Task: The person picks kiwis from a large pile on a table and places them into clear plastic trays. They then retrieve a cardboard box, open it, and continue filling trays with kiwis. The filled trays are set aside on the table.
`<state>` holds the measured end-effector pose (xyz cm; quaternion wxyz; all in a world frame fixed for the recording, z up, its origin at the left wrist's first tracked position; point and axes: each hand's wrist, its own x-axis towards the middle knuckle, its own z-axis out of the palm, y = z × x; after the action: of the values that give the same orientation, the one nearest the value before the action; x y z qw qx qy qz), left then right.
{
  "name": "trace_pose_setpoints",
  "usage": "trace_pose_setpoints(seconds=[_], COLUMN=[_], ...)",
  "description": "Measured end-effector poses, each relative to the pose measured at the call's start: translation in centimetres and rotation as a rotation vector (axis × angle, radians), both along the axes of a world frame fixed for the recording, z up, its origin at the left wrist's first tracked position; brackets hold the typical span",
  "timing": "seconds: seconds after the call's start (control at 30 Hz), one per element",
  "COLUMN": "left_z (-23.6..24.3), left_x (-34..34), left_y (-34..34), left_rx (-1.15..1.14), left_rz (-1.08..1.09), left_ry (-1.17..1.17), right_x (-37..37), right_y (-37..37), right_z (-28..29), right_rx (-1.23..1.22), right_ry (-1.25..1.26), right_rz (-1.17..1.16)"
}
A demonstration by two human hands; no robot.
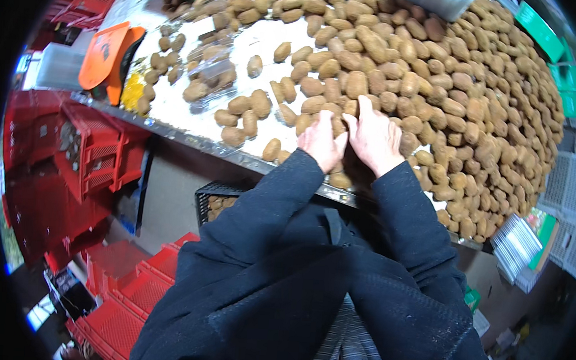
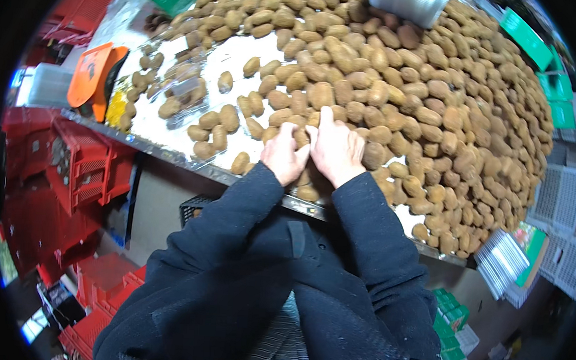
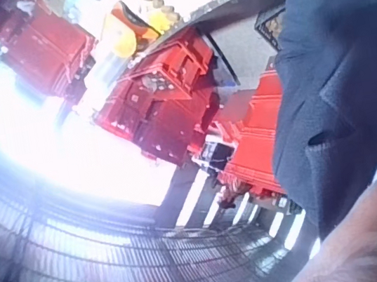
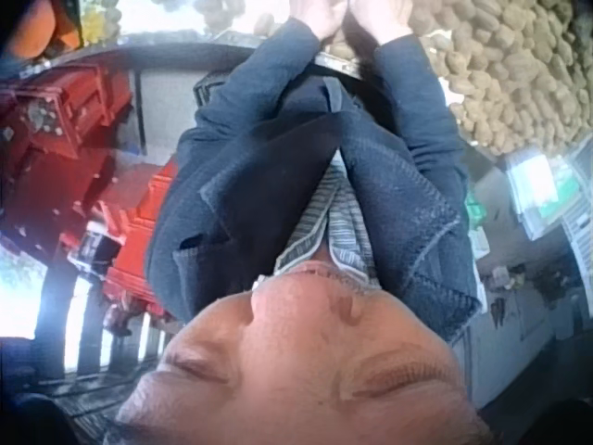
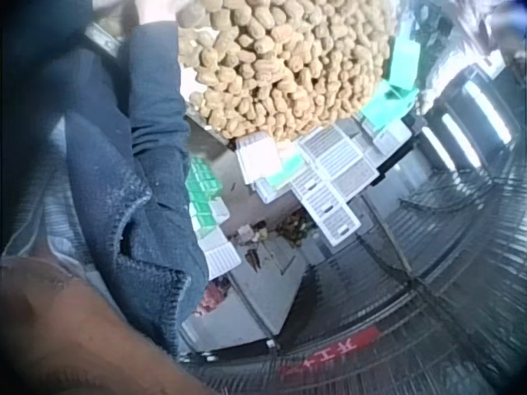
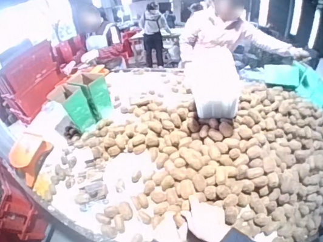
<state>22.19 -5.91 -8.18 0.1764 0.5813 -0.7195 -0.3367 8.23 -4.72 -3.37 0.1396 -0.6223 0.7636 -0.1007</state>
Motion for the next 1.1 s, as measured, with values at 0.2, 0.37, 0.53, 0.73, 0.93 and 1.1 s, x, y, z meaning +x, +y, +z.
trace_pose_setpoints(seconds=[0.2,0.37,0.53,0.73,0.93,1.1], left_z=[1.0,4.2,4.2,2.0,3.8,5.0], left_x=[1.2,7.0,16.6,21.1,20.2,14.6], left_y=[0.0,1.3,-1.7,-3.2,-2.6,-1.5], left_rx=[0.175,0.263,0.037,-0.167,-0.309,-0.278], left_rz=[0.130,0.332,0.438,0.426,0.430,0.205], left_ry=[0.304,0.617,0.480,-0.107,-0.081,0.194], right_x=[0.7,2.6,7.9,10.8,6.0,3.8], right_y=[-1.5,0.0,-1.4,-1.1,-0.4,-1.3], right_z=[-0.1,2.1,0.9,-2.1,-1.7,-2.4], right_rx=[0.080,-0.228,-0.250,-0.246,-0.304,0.060], right_ry=[0.018,-0.389,-0.797,-0.331,-0.111,0.111], right_rz=[0.022,0.068,0.263,0.537,0.362,0.169])
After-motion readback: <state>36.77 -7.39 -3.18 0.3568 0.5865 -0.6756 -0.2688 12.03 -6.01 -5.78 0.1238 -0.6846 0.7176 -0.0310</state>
